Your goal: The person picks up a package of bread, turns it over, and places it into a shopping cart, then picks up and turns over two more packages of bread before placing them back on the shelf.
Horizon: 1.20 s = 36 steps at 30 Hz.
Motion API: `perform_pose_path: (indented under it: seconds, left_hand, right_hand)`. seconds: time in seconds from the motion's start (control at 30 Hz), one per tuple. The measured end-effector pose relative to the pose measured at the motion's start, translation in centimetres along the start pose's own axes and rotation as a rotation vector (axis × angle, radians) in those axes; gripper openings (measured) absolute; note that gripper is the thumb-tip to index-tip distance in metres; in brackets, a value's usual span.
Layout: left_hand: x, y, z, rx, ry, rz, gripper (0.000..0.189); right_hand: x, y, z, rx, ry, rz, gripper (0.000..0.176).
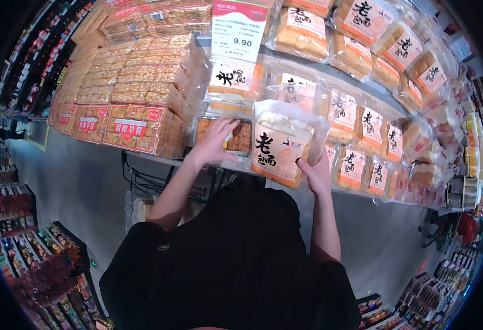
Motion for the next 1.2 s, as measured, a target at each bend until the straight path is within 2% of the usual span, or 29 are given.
perform_pose_path:
  seconds: [0.07, 0.1, 0.2, 0.4, 0.7, 0.8, 0.93, 1.03, 1.2]
  left_hand:
    - [-0.6, -2.4, -0.4, 0.171, -0.05, -0.071, 0.124]
    - [1.9, -2.7, 0.5, 0.277, -0.077, -0.073, 0.125]
    - [2.4, -2.5, 1.6, 0.475, -0.166, -0.103, 0.124]
    - [2.7, -2.8, 1.8, 0.479, -0.192, -0.094, 0.118]
    - [2.7, -2.5, 1.5, 0.429, -0.129, 0.044, 0.116]
    - [3.1, -1.9, 1.2, 0.537, -0.167, 0.17, 0.112]
    - [3.8, -1.9, 0.8, 0.56, -0.257, 0.086, 0.11]
    - [3.3, -2.2, 1.0, 0.571, -0.191, 0.078, 0.113]
    - [3.1, -2.0, 1.0, 0.585, -0.236, 0.022, 0.116]
  right_hand:
    - [-0.8, -0.1, 0.2, 0.055, 0.028, 0.004, 0.084]
    - [0.8, 0.8, -2.1, 0.079, 0.038, -0.013, 0.084]
    - [0.4, 1.3, -4.1, 0.13, 0.093, 0.014, 0.088]
    - [0.6, 1.8, -5.7, 0.149, 0.134, 0.001, 0.089]
    - [1.4, 0.5, -6.7, 0.164, 0.138, -0.041, 0.088]
    - [1.5, 0.7, -7.1, 0.186, 0.165, -0.044, 0.087]
    - [1.8, 0.4, -7.0, 0.171, 0.147, -0.048, 0.087]
    - [1.9, -0.2, -6.7, 0.128, 0.115, -0.064, 0.088]
    - [1.8, -0.1, -6.8, 0.133, 0.121, -0.057, 0.091]
Point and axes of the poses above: each hand's wrist, its own x-axis towards the middle knuckle, its own z-axis out of the palm, y = z × x, the point moved 6 cm from there along x, towards the middle knuckle, and after that the axes turned 2 degrees about x, right-handed, at the moved point
